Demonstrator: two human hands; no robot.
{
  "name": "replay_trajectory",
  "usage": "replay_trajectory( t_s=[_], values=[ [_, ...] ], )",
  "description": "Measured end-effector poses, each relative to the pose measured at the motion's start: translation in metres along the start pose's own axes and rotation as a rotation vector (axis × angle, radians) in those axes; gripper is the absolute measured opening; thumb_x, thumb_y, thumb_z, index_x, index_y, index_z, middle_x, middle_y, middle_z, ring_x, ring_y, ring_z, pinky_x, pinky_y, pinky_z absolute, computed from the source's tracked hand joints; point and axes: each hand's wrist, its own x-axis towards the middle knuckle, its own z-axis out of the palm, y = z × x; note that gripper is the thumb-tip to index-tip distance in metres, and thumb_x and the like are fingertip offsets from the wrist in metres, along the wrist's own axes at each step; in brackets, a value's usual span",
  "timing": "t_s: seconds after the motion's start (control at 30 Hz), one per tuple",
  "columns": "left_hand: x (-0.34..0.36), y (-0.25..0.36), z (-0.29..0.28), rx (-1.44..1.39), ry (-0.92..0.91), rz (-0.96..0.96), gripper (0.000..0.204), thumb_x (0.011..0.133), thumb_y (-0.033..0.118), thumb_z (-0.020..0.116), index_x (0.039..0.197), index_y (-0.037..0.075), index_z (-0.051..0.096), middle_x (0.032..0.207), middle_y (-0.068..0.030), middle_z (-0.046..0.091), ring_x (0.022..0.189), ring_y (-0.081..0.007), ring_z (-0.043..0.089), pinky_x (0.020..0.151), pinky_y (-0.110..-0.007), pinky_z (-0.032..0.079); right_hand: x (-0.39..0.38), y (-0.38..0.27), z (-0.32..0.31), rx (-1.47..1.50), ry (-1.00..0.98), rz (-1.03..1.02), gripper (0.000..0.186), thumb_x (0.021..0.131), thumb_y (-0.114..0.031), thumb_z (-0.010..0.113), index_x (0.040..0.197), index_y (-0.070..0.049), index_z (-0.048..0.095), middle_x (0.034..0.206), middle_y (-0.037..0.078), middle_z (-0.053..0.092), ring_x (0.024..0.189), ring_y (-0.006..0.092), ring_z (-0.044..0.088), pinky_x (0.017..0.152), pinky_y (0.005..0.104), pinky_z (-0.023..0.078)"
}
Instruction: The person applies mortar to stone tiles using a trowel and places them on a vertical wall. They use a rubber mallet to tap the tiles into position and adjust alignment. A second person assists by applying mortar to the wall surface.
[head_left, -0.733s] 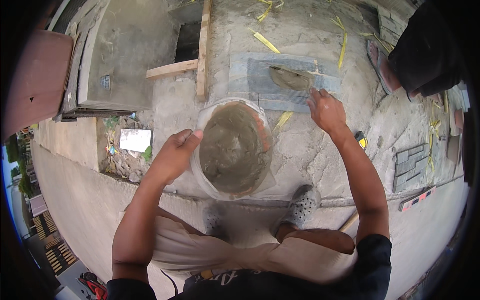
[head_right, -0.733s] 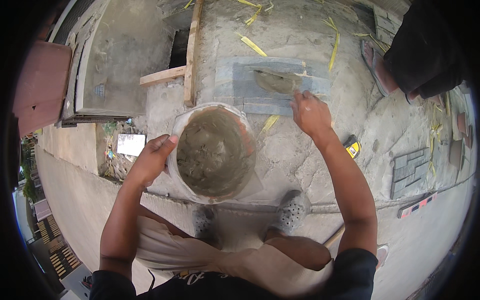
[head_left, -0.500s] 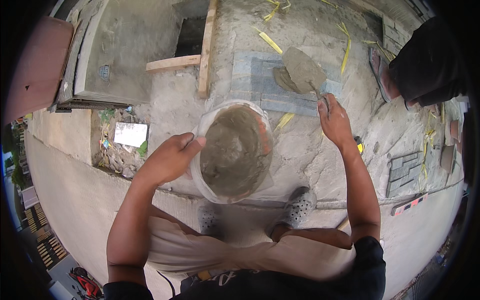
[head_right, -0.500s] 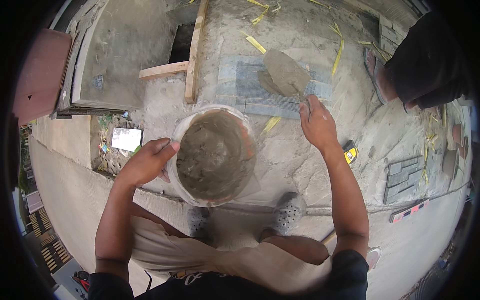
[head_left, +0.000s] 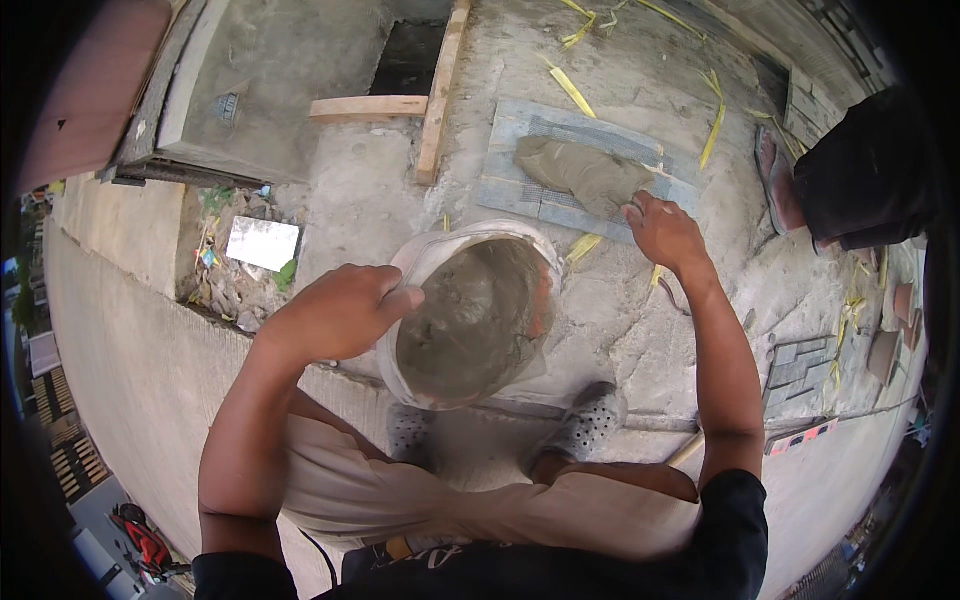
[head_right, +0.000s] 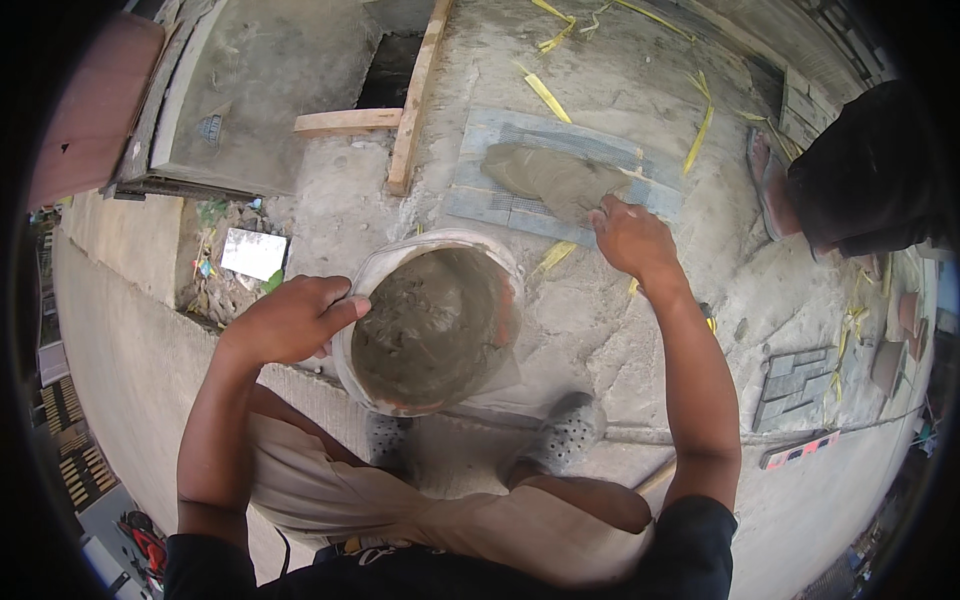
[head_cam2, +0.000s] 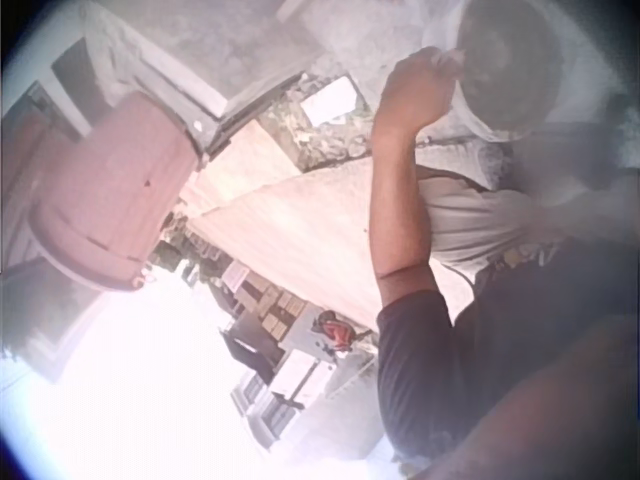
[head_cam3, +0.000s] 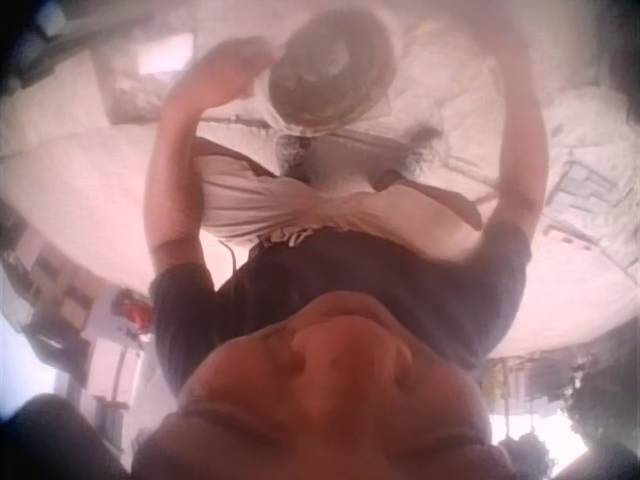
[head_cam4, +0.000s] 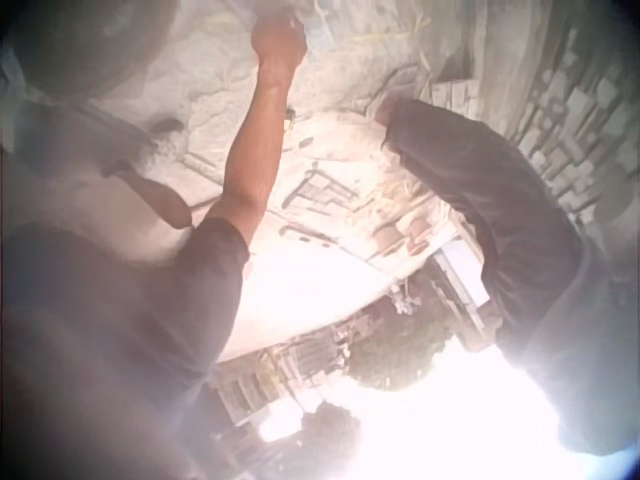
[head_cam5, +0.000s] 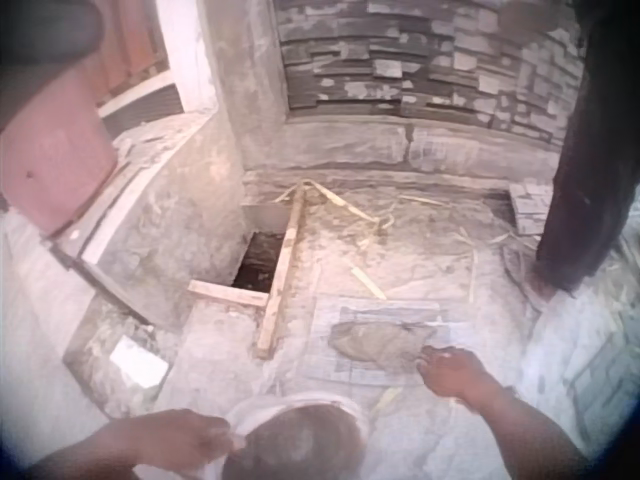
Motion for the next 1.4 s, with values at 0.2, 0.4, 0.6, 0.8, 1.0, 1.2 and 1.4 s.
replay_trajectory(
  t_s=[0.2,0.4,0.6,0.8,1.0,1.2,1.4],
  values=[
    [-0.005,0.009,0.001,0.096,-0.035,0.013,0.049,0.101,0.044,0.049,0.103,-0.002,0.066,0.101,-0.0289,0.068,0.100,-0.0477,0.063,0.089,-0.053,0.047,-0.004,-0.024,-0.021,-0.216,0.057,-0.198,0.034,0.103,-0.035,0.049,0.117,-0.007,0.063,0.095,0.021,0.072,0.088,0.0415,0.070,0.079,0.0516,0.055],
    [-0.003,0.006,0.010,0.083,-0.012,0.084,0.048,0.102,0.045,0.052,0.102,-0.001,0.066,0.092,-0.0266,0.069,0.093,-0.0471,0.065,0.084,-0.052,0.049,0.018,-0.031,-0.010,0.103,-0.193,-0.026,0.036,0.105,-0.035,0.047,0.118,-0.004,0.059,0.082,0.019,0.067,0.063,0.0323,0.067,0.064,0.0453,0.056],
    [-0.009,0.005,0.012,0.109,-0.015,0.123,0.045,0.101,0.042,0.053,0.099,-0.001,0.067,0.093,-0.0261,0.069,0.094,-0.0462,0.066,0.084,-0.052,0.050,-0.010,-0.008,-0.024,0.898,-0.424,0.440,0.038,0.107,-0.037,0.044,0.116,-0.002,0.056,0.069,0.007,0.055,0.047,0.0169,0.054,0.044,0.0340,0.046],
    [-0.002,0.018,0.015,0.100,-0.088,0.147,0.047,0.101,0.042,0.052,0.105,-0.002,0.067,0.098,-0.0271,0.069,0.099,-0.0455,0.066,0.088,-0.051,0.050,0.004,-0.003,0.009,0.552,-0.391,0.066,0.037,0.106,-0.039,0.049,0.114,-0.005,0.061,0.078,0.012,0.064,0.058,0.0245,0.064,0.053,0.0397,0.052],
    [-0.009,0.022,0.018,0.097,-0.123,0.135,0.047,0.102,0.042,0.050,0.109,-0.002,0.067,0.101,-0.0277,0.068,0.102,-0.0451,0.065,0.091,-0.051,0.049,0.007,-0.037,-0.033,-0.312,-0.020,-0.193,0.032,0.101,-0.035,0.055,0.111,-0.006,0.064,0.103,0.017,0.071,0.096,0.0376,0.070,0.082,0.0482,0.055],
    [-0.006,0.026,0.020,0.097,-0.131,0.163,0.046,0.102,0.041,0.050,0.110,-0.002,0.067,0.102,-0.0275,0.069,0.102,-0.0447,0.065,0.091,-0.051,0.049,0.044,-0.034,-0.010,-0.280,-0.021,-0.259,0.035,0.102,-0.034,0.052,0.114,-0.004,0.064,0.100,0.021,0.069,0.101,0.0395,0.067,0.090,0.0512,0.051],
    [-0.009,0.022,0.023,0.037,-0.124,0.188,0.045,0.102,0.040,0.051,0.110,-0.001,0.068,0.103,-0.0263,0.069,0.102,-0.0435,0.065,0.092,-0.050,0.049,0.014,-0.039,-0.024,0.699,-0.352,0.262,0.044,0.106,-0.037,0.046,0.114,0.004,0.060,0.083,0.017,0.066,0.060,0.0273,0.066,0.054,0.0417,0.054]
  ],
)
